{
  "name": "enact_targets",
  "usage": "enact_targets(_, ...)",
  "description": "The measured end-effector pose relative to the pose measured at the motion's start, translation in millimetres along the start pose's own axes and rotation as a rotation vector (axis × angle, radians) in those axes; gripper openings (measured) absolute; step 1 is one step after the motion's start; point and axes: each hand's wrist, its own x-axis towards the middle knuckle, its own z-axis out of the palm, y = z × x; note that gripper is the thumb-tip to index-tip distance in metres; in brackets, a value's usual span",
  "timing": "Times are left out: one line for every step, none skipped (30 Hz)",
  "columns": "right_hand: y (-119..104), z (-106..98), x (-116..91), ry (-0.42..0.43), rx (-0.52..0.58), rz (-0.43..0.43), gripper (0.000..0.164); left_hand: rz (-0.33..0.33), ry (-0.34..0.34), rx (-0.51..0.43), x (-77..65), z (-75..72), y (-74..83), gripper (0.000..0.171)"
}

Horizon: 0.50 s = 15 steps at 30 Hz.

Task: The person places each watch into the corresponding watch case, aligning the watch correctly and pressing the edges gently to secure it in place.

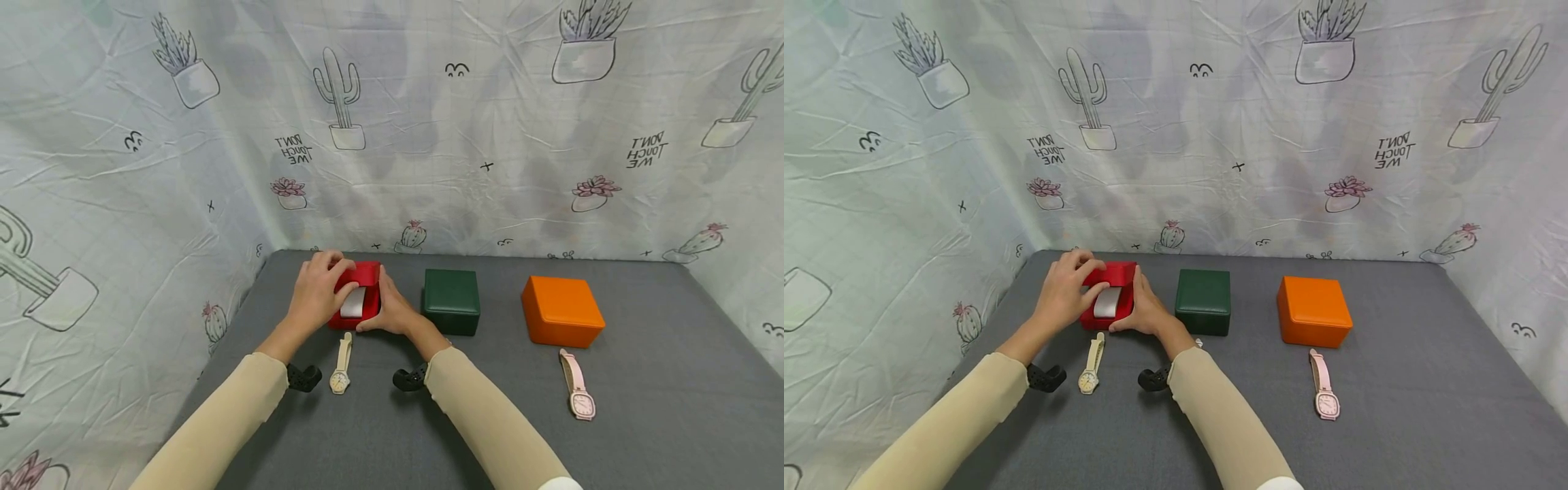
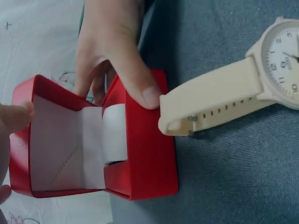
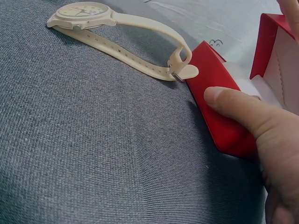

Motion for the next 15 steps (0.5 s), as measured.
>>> enact_targets(0.1,0.3,0.2,-0.001,-0.002,0.001,0.132,0.007,0.012,0.015,-0.6,0.3,0.5,0.03)
enact_targets(0.2,0.5,0.3,-0.002,-0.004,0.002,0.132,0.014,0.022,0.027,-0.9,0.1,1.2,0.03)
enact_targets(0.0,0.5,0.3,-0.001,-0.004,0.001,0.132,0.019,0.028,0.04,-1.5,0.3,1.5,0.029)
enact_targets(-0.2,0.6,0.3,-0.001,-0.002,0.001,0.132,0.02,0.03,0.052,-1.9,0.3,2.0,0.029)
enact_targets(-0.1,0.7,0.3,0.0,-0.001,0.001,0.132,0.019,0.031,0.063,-2.3,0.4,2.4,0.03)
enact_targets(-0.2,0.8,0.2,0.001,0.002,0.0,0.132,0.02,0.03,0.072,-2.7,0.3,2.8,0.03)
enact_targets(-0.1,0.8,0.2,0.002,0.006,-0.002,0.132,0.022,0.03,0.081,-2.9,0.1,3.4,0.03)
enact_targets(0.0,0.9,0.1,0.004,0.009,-0.005,0.133,0.026,0.032,0.088,-3.1,-0.2,3.8,0.03)
enact_targets(0.3,1.0,0.1,0.006,0.014,-0.008,0.133,0.031,0.033,0.097,-3.3,0.0,4.0,0.03)
enact_targets(0.8,1.2,0.2,0.008,0.017,-0.011,0.133,0.036,0.037,0.102,-3.5,-0.1,4.3,0.03)
enact_targets(1.4,1.4,0.4,0.01,0.017,-0.016,0.133,0.044,0.041,0.108,-3.7,-0.1,4.3,0.03)
enact_targets(1.7,1.6,0.6,0.013,0.02,-0.02,0.133,0.054,0.046,0.112,-3.9,0.1,4.1,0.03)
enact_targets(2.3,1.8,0.9,0.017,0.021,-0.025,0.133,0.063,0.051,0.117,-3.9,0.1,3.9,0.03)
enact_targets(2.7,2.0,1.1,0.02,0.02,-0.03,0.133,0.072,0.053,0.122,-4.1,0.0,3.6,0.03)
enact_targets(3.0,2.0,1.2,0.022,0.019,-0.031,0.133,0.08,0.055,0.126,-4.1,-0.1,3.3,0.03)
